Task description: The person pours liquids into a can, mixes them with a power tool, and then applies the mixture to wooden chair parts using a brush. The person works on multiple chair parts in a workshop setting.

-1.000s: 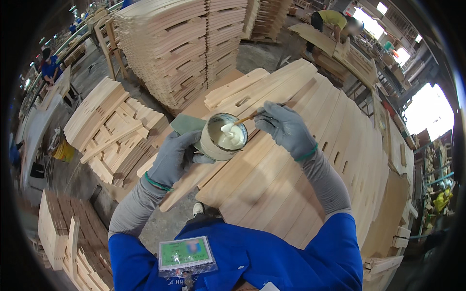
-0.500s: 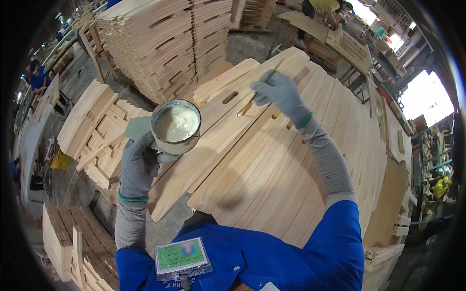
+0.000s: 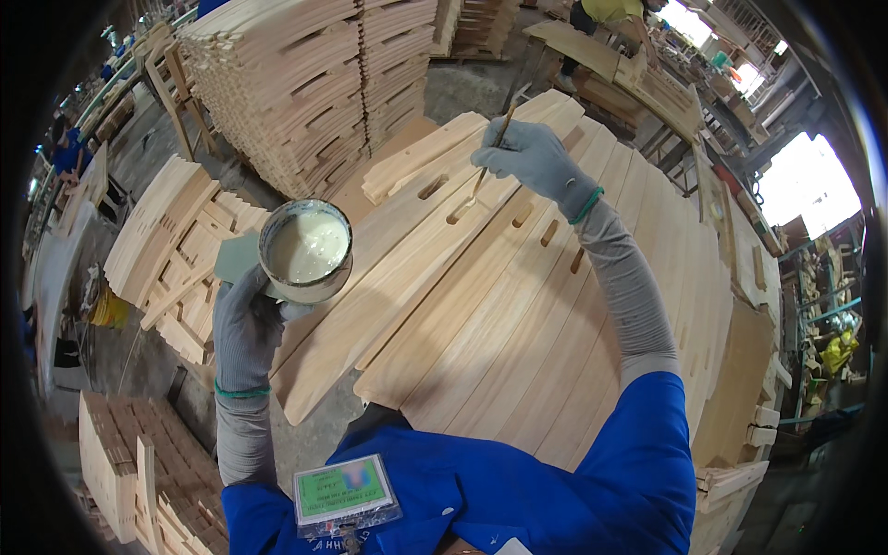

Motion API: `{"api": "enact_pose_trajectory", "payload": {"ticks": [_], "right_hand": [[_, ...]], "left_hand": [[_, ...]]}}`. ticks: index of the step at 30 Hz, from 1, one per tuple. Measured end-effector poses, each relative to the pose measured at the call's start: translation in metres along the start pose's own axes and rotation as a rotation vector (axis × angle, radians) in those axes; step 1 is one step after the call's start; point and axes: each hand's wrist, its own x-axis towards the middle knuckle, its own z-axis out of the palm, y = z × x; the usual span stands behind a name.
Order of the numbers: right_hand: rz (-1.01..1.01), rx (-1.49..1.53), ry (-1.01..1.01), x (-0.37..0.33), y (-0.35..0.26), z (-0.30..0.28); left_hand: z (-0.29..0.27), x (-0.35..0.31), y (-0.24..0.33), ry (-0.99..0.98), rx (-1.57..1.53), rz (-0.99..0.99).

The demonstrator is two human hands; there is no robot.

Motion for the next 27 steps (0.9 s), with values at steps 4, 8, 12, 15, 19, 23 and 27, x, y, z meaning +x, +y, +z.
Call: {"api": "enact_pose_trajectory", "payload": {"ticks": [4,8,12,15,19,23,27], "right_hand": [[0.019,0.102,-0.146,0.000,-0.014,0.020],[0.100,0.353,-0.158,0.003,-0.006,0.010],[0.033,0.367,-0.147,-0.001,0.008,-0.028],[-0.116,0.089,-0.138,-0.014,-0.004,-0.053],[-0.231,-0.081,-0.028,-0.035,-0.008,-0.045],[-0.223,-0.459,-0.048,-0.038,0.040,-0.042],[-0.364,-0.814,-0.094,-0.026,0.070,-0.039]], "left_hand": [[-0.008,-0.004,0.001,0.088,0.012,0.045],[-0.003,-0.009,0.007,0.011,0.017,0.017],[-0.008,-0.014,0.012,-0.021,0.050,0.055],[-0.020,-0.017,0.014,-0.017,0.068,0.084],[-0.037,-0.025,0.018,0.024,0.107,0.140],[-0.052,-0.024,0.019,0.010,0.072,0.128],[-0.075,-0.050,0.019,0.070,0.394,0.418]]}}
